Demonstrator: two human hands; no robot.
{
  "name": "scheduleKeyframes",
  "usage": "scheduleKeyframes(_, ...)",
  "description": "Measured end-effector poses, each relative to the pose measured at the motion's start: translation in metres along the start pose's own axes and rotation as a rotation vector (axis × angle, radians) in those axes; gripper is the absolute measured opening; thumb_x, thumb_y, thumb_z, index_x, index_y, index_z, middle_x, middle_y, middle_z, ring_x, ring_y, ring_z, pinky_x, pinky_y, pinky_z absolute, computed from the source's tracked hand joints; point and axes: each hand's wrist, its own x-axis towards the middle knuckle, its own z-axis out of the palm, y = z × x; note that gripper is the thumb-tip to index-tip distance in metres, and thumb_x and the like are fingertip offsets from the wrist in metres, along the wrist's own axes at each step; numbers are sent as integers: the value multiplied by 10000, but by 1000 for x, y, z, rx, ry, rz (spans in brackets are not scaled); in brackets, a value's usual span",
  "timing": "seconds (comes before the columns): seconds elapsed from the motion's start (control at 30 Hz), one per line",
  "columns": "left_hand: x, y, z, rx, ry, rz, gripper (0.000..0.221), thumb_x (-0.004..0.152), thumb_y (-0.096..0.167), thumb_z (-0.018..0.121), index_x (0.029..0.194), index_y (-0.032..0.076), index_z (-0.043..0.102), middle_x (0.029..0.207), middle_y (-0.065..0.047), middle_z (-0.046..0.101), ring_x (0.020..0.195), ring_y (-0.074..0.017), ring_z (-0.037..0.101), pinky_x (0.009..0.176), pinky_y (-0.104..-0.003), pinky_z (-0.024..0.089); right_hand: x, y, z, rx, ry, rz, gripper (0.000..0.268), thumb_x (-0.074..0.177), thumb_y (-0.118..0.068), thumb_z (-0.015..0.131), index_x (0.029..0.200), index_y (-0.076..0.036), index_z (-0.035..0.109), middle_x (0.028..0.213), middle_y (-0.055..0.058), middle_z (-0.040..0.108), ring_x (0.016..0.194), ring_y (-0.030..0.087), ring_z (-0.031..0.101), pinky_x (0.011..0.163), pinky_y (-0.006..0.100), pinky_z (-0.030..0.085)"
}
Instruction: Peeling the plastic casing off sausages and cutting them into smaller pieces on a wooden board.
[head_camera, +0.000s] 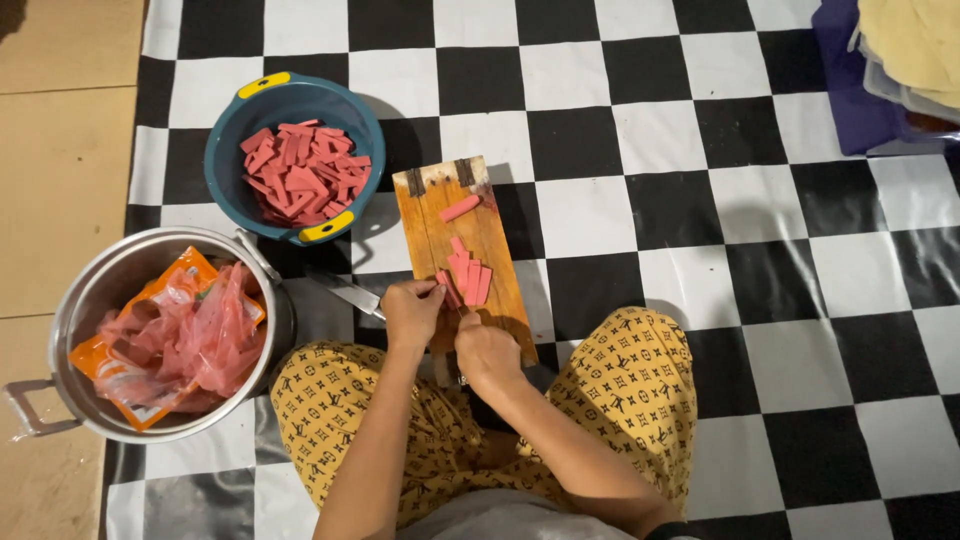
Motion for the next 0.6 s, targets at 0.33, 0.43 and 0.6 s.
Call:
scheduleKeyframes(0.33,11,-17,7,-35,-21,-34,218,874,156,773,1059,44,799,814,-182,766,719,-244,747,718,-354,594,-35,16,-7,19,99,-50,288,1031,-192,390,864,-49,576,532,76,621,538,322,679,475,440,532)
scheduleKeyframes(0.43,18,-27,13,-30,-19,-45,176,883,172,738,1017,79,805,677,-134,742,648,-232,743,671,-342,599,-32,6,-17,-77,203,-78,237,1036,-231,441,854,-120,544,496,14,568,499,226,668,445,318,532)
scheduleKeyframes(0.6,16,-19,8,-27,-18,-55,220,901,167,721,1063,33,784,638,-146,724,631,-227,722,644,-334,584,-20,6,9,-89,261,-94,230,1009,-235,476,811,-129,527,468,1,557,438,226,633,393,338,495)
